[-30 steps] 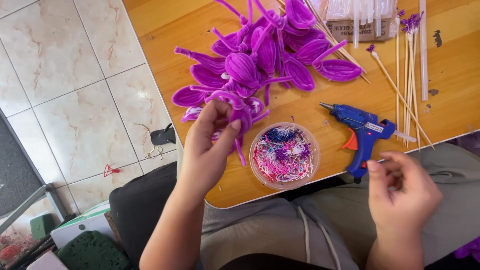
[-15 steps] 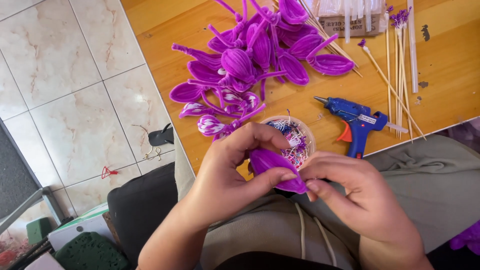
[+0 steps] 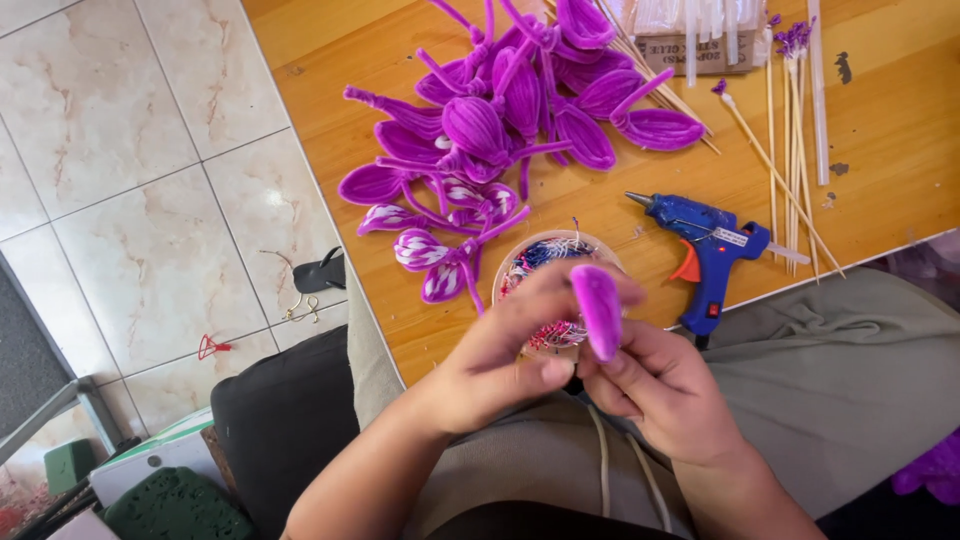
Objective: The person shapes a purple pipe cleaner into a curved petal form by hand. They then use a thin wire to wrap and secure the base of the pipe cleaner, twisting it to hold the shape.
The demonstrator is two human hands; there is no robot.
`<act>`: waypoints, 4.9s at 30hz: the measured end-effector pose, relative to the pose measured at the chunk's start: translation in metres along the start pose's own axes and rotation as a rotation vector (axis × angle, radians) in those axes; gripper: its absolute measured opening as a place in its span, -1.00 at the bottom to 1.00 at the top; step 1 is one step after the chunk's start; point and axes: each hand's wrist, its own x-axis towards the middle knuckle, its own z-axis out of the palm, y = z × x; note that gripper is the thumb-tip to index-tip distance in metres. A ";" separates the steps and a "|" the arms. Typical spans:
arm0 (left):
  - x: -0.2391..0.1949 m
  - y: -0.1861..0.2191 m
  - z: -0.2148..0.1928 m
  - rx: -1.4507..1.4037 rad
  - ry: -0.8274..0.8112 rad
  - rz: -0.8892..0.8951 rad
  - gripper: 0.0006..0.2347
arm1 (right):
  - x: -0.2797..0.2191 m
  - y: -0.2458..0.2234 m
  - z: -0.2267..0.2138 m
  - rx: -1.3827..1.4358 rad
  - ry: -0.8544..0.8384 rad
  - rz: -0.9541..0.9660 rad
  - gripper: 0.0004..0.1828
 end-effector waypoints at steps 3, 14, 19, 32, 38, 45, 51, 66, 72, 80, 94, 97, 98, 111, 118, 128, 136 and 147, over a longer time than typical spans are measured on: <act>0.000 -0.015 0.013 0.174 0.085 -0.001 -0.81 | -0.005 0.009 -0.013 0.168 -0.080 0.059 -0.67; -0.001 0.000 0.020 0.232 0.514 -0.285 -0.92 | -0.035 0.002 -0.049 -1.510 0.663 -0.550 -0.90; 0.003 -0.004 0.019 0.180 0.420 -0.351 -0.86 | -0.041 0.024 -0.063 -1.549 0.660 -0.598 -0.84; 0.016 -0.007 0.045 0.358 0.114 -0.428 -0.82 | -0.031 -0.007 -0.023 -0.632 0.531 -0.286 -0.52; 0.014 -0.006 0.046 0.372 0.051 -0.440 -0.83 | -0.008 -0.028 -0.014 -0.557 0.353 -0.027 -0.75; 0.007 -0.004 0.037 0.341 0.037 -0.365 -0.84 | -0.014 -0.022 0.002 -0.500 0.478 -0.025 -0.75; 0.001 -0.016 0.041 0.426 0.010 -0.290 -0.78 | -0.011 -0.037 -0.004 -0.653 0.273 0.102 -0.77; -0.008 -0.029 0.042 0.352 0.072 -0.394 -0.75 | -0.006 -0.014 -0.005 -0.816 0.323 -0.124 -0.83; -0.007 -0.028 0.039 0.407 0.150 -0.511 -0.67 | 0.006 -0.004 0.005 -0.940 0.332 -0.322 -0.83; -0.010 -0.018 0.029 0.482 0.176 -0.506 -0.67 | 0.013 -0.009 0.013 -1.099 0.341 -0.364 -0.70; 0.002 -0.023 0.038 0.449 0.309 -0.409 -0.69 | 0.026 -0.002 0.000 -0.855 0.426 -0.487 -0.82; 0.011 -0.014 0.042 0.400 0.387 -0.421 -0.68 | 0.022 0.002 -0.007 -0.515 0.309 -0.301 -0.78; 0.015 -0.008 0.045 0.360 0.420 -0.384 -0.68 | 0.022 0.004 -0.006 -0.434 0.323 -0.281 -0.78; 0.002 -0.030 0.030 0.382 0.373 -0.450 -0.64 | -0.003 -0.032 -0.007 -0.827 0.309 -0.267 -0.32; 0.011 -0.006 0.018 0.393 0.186 -0.529 -0.62 | -0.002 -0.058 -0.005 -1.197 0.201 -0.514 -0.79; 0.019 -0.006 0.017 0.487 0.100 -0.529 -0.62 | -0.002 -0.052 -0.021 -1.087 0.301 -0.432 -0.86; 0.024 -0.011 0.030 0.547 0.197 -0.489 -0.65 | 0.003 -0.012 -0.021 -0.379 0.346 -0.107 -0.60; 0.021 -0.015 0.042 0.346 0.286 -0.344 -0.79 | 0.004 -0.021 -0.002 -0.493 0.374 -0.115 -0.72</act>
